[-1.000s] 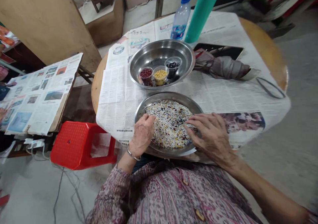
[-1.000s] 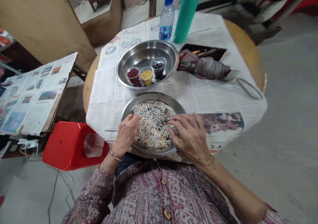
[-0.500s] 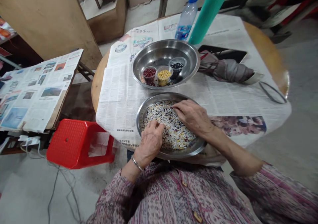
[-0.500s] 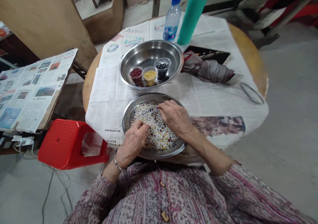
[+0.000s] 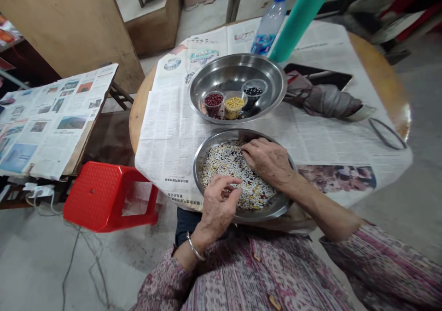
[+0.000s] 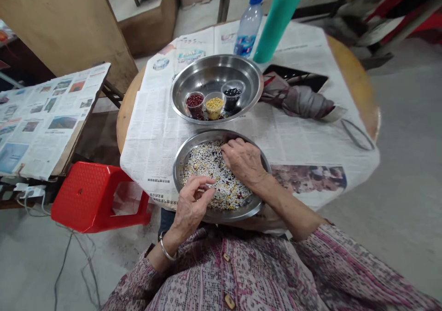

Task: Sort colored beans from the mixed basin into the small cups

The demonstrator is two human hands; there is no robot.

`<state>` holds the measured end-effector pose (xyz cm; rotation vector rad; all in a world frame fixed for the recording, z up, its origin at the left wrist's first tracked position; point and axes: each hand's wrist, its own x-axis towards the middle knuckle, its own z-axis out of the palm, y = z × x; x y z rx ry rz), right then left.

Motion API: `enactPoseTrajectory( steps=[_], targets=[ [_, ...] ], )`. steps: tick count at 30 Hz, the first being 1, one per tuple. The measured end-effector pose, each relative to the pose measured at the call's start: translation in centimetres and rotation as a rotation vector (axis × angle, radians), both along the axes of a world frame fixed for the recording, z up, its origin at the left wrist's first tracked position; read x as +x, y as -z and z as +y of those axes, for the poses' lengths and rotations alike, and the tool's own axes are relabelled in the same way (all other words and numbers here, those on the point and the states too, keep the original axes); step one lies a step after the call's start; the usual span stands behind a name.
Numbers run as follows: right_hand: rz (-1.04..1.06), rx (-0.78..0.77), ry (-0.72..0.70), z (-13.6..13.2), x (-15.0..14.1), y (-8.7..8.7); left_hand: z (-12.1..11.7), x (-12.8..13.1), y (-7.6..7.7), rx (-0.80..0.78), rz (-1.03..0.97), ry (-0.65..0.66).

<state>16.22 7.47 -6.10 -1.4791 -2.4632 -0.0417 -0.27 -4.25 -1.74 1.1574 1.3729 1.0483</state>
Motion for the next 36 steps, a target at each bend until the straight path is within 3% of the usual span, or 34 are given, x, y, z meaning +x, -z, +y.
enactPoseTrajectory(
  steps=[5, 10, 13, 17, 19, 22, 27, 31, 36],
  targets=[
    [0.113, 0.032, 0.011, -0.3, 0.4, 0.1, -0.2, 0.6, -0.9, -0.306, -0.484, -0.12],
    [0.287, -0.007, 0.084, -1.1, 1.0, -0.1, 0.0, 0.9, -0.8, -0.467, -0.835, -0.231],
    [0.462, -0.161, 0.065, -2.1, 1.0, -1.1, 0.4, 1.2, -0.5, -0.517, -0.912, -0.292],
    [0.665, -0.485, -0.09, -3.6, 0.7, -2.7, 1.0, 1.7, -0.3, -0.553, -0.97, -0.35],
    [0.703, -0.529, -0.104, -3.5, 0.5, -3.0, 1.2, 1.8, -0.2, -0.547, -0.996, -0.365],
    [0.661, -0.392, -0.057, -2.2, 0.4, -2.5, 1.2, 1.9, -0.2, -0.551, -1.027, -0.391],
    [0.352, -0.165, -0.157, 0.4, -0.1, -0.5, 0.7, 1.7, -0.4, -0.592, -1.061, -0.386],
    [0.18, -0.1, -0.168, 0.9, -0.6, 0.4, 0.4, 1.8, -0.3, -0.574, -1.075, -0.362],
    [0.155, -0.101, -0.144, 1.1, -0.7, 0.4, 0.4, 2.0, 0.0, -0.557, -1.053, -0.35]
  ],
)
